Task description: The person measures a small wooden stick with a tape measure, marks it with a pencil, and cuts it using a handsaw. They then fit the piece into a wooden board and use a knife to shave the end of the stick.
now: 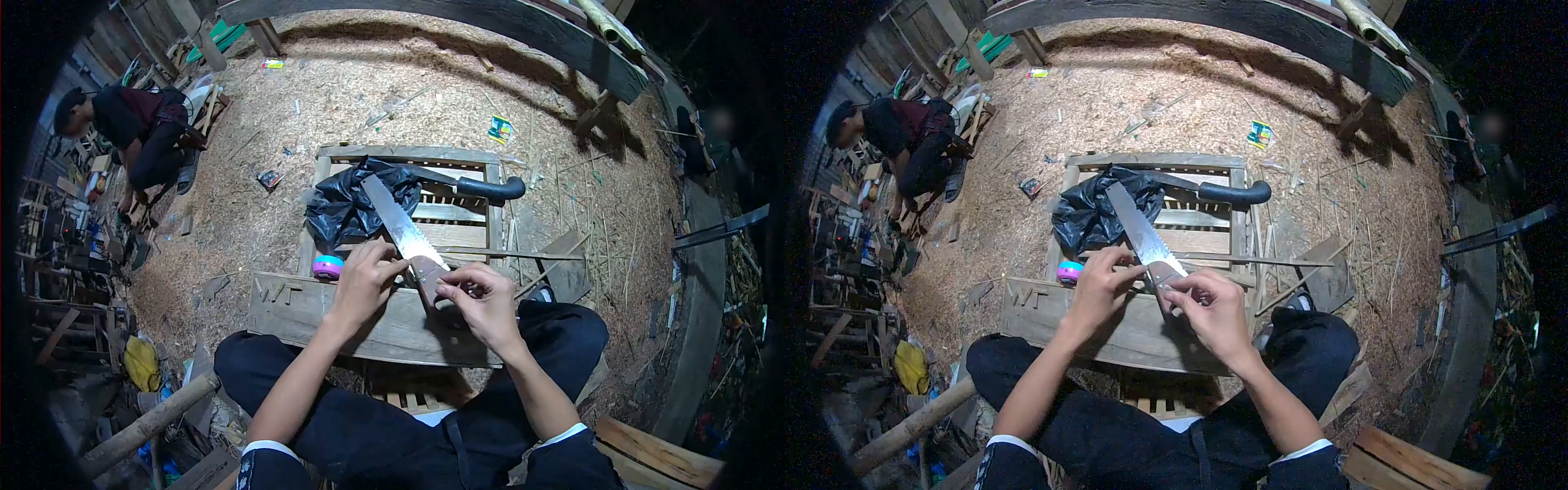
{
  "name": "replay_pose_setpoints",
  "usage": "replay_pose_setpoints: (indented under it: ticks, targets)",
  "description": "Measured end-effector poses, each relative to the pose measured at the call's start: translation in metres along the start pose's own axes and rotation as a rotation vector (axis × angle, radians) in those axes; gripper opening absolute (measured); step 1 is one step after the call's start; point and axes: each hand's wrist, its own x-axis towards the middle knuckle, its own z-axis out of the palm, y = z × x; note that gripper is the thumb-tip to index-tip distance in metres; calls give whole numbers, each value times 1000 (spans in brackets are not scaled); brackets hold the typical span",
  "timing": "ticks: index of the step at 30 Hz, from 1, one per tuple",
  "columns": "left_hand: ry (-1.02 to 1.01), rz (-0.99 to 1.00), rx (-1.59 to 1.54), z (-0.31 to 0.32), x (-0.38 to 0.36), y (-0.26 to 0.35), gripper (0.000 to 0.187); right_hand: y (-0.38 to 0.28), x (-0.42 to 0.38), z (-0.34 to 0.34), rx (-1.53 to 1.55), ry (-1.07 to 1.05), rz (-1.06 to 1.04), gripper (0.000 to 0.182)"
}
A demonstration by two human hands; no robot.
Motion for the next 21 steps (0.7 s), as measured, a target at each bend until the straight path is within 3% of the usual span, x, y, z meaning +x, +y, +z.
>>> replay_pose_setpoints:
  ticks: [2, 4, 10, 14, 17, 19, 20, 21]
  targets:
    - [-1, 16, -14, 5, -2, 0, 39, -6, 0, 0, -38, 18, 34, 16]
    - [-62, -15, -53, 3, -1, 2, 39, -13, 0, 0, 122, -33, 171, 19]
    - [45, -44, -193, -17, 3, 22, 36, -2, 1, 7, 69, 5, 64, 16]
    - [-7, 47, -229, -45, -7, 36, 35, 1, -3, 10, -31, -36, 5, 16]
    - [39, -68, -225, -59, -31, 33, 42, 7, -8, 22, -146, -26, -161, 17]
    - [63, -154, -166, -64, -52, 14, 54, 6, -12, 30, -369, -35, -411, 18]
    - [40, -164, -140, -60, -68, -5, 72, 4, -17, 38, -370, -57, -397, 18]
    - [49, -172, -141, -66, -78, -8, 72, 5, -21, 48, -373, -67, -402, 18]
